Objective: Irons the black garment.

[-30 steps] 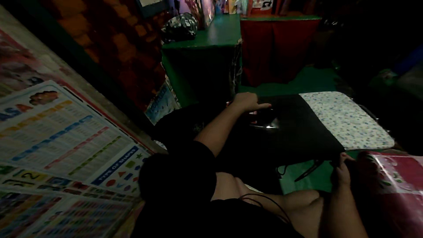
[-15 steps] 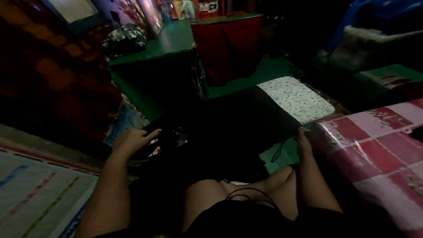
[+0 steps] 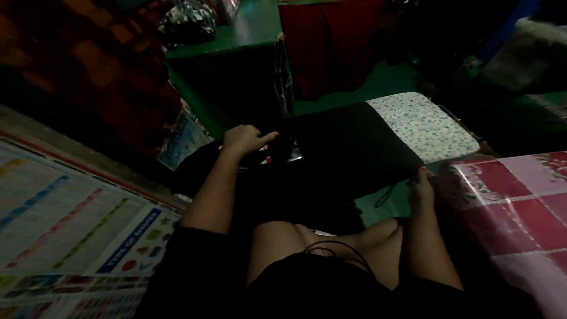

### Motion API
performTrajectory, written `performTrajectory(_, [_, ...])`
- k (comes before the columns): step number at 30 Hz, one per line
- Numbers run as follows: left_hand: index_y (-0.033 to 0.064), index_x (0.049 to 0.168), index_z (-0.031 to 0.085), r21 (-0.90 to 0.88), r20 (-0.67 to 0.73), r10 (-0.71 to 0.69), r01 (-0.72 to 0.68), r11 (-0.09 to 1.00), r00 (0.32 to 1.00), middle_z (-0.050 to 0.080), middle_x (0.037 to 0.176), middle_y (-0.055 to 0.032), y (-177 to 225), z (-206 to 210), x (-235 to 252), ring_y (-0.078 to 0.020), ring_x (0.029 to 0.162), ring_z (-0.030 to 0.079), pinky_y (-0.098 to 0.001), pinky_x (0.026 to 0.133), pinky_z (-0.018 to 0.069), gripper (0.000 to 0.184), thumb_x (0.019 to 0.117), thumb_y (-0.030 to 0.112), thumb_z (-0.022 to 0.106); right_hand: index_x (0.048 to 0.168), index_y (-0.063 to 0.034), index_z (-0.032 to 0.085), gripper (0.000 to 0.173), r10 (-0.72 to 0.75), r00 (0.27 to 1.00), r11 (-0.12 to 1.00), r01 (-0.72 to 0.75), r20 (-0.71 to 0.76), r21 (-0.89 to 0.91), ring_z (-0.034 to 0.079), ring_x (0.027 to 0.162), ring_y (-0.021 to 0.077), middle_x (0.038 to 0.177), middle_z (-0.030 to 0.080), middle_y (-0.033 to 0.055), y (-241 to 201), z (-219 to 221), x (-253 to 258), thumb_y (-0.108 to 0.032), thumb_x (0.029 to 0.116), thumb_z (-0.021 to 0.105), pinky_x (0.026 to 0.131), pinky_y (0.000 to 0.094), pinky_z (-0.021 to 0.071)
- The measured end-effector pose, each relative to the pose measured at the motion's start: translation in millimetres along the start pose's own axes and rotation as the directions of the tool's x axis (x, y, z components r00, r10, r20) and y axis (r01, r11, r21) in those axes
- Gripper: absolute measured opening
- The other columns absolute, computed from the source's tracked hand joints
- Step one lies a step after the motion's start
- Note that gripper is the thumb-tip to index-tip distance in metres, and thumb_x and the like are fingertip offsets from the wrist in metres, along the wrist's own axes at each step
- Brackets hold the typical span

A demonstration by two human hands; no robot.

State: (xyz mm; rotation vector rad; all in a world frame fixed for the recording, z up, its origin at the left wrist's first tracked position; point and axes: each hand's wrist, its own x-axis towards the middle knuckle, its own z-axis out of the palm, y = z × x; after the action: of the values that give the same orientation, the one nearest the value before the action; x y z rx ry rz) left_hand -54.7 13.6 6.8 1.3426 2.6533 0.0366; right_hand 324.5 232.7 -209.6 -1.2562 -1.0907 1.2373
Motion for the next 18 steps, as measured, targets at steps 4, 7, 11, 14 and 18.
performTrajectory(4, [-0.0053,0.102,0.07,0.011,0.031,0.081,-0.081,0.997,0.996,0.067,0.11,-0.0302,53.1,-3.1,21.7,-0.0484,0.113,0.063,-0.0702,0.091,0.0454,0.078,0.1015,0.067,0.04,0.15,0.0052,0.036,0.051,0.029,0.999,1.0,-0.029,0.026,0.013,0.058,0.121,0.0212,0.143,0.051,0.022,-3.1,-0.4,-3.3,-0.031,0.1142,0.036,0.101,0.0361,0.0499])
performTrajectory(7, [-0.0042,0.102,0.07,0.007,0.042,0.148,-0.149,0.989,0.988,0.068,0.112,-0.0284,97.6,-2.3,35.0,-0.0453,0.115,0.063,-0.0679,0.092,0.0459,0.078,0.1008,0.068,0.041,0.149,0.0041,0.036,0.051,0.026,0.999,1.0,-0.026,0.025,0.014,0.057,0.121,0.0204,0.142,0.051,0.0209,0.5,-1.3,-0.3,-0.033,0.1141,0.035,0.1,0.0356,0.0497])
performTrajectory(11, [-0.0027,0.106,0.07,0.011,0.051,0.224,-0.225,0.974,0.973,0.067,0.118,-0.0257,142.7,0.9,51.2,-0.0414,0.12,0.062,-0.0644,0.095,0.0467,0.079,0.1007,0.069,0.038,0.145,0.0052,0.046,0.052,0.019,0.999,0.981,-0.028,-0.048,-0.191,0.06,0.112,0.0223,0.134,0.058,0.0238,-9.7,-0.1,-12.6,-0.035,0.1132,0.039,0.098,0.0382,0.0494])
performTrajectory(14, [-0.0005,0.113,0.07,-0.028,0.028,0.266,-0.265,0.964,0.964,0.068,0.121,-0.0232,152.5,4.4,55.7,-0.0393,0.121,0.062,-0.0623,0.096,0.0474,0.076,0.1012,0.068,0.04,0.138,0.0106,0.054,0.045,-0.109,0.993,0.932,0.085,-0.05,-0.351,0.062,0.114,0.0285,0.129,0.062,0.0286,-13.5,-0.3,-28.2,-0.025,0.1102,0.05,0.101,0.0391,0.0475])
performTrajectory(18, [0.0022,0.149,0.047,-0.431,-0.357,0.391,-0.521,0.737,0.848,0.044,0.151,-0.0283,117.6,15.6,56.7,-0.038,0.13,0.056,-0.0508,0.106,0.0488,0.064,0.1018,0.043,0.061,0.132,0.0173,0.056,0.046,-0.486,0.868,0.673,0.444,0.099,-0.592,0.063,0.115,0.0471,0.124,0.062,0.0383,-23.6,1.1,-86.0,-0.021,0.1072,0.051,0.103,0.0506,0.0504])
